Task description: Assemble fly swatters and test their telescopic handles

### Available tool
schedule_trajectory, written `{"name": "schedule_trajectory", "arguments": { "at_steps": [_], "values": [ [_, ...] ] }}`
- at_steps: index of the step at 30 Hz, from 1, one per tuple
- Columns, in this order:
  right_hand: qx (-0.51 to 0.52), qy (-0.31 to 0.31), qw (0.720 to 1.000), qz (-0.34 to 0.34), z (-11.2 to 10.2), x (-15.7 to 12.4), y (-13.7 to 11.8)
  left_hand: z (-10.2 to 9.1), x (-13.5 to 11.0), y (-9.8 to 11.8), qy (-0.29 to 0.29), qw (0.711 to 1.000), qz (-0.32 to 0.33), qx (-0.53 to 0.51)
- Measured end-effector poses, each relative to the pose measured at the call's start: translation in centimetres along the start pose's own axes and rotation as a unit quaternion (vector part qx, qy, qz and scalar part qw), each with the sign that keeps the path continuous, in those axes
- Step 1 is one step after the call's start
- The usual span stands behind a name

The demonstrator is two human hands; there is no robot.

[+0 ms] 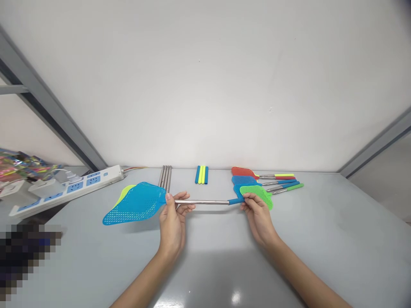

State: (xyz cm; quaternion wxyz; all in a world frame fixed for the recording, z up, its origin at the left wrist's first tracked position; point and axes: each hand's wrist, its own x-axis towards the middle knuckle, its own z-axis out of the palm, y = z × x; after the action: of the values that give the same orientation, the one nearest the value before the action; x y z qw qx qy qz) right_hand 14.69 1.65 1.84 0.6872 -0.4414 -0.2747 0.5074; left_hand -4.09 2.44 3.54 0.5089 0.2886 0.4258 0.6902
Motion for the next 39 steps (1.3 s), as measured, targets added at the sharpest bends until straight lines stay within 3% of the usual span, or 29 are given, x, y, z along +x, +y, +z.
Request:
{"name": "schedule_trajectory", "arguments": {
  "at_steps": [17,35,39],
  "values": [
    [0.023,-0.043,0.999,0.009,-0.9,0.9,-0.6,-0.1,0.0,0.1,-0.003,1.0,0.018,-0.022],
    [-0.011,-0.042,0.998,0.04,-0.9,0.6,-0.6,-0.2,0.0,-0.2,0.009,1.0,0.004,-0.03],
    [-0.027,-0.068,0.996,0.054,-0.3,0.0,-0.2,0.2,-0.8,-0.4,-0.024,0.999,-0.027,-0.013]
  ]
}}
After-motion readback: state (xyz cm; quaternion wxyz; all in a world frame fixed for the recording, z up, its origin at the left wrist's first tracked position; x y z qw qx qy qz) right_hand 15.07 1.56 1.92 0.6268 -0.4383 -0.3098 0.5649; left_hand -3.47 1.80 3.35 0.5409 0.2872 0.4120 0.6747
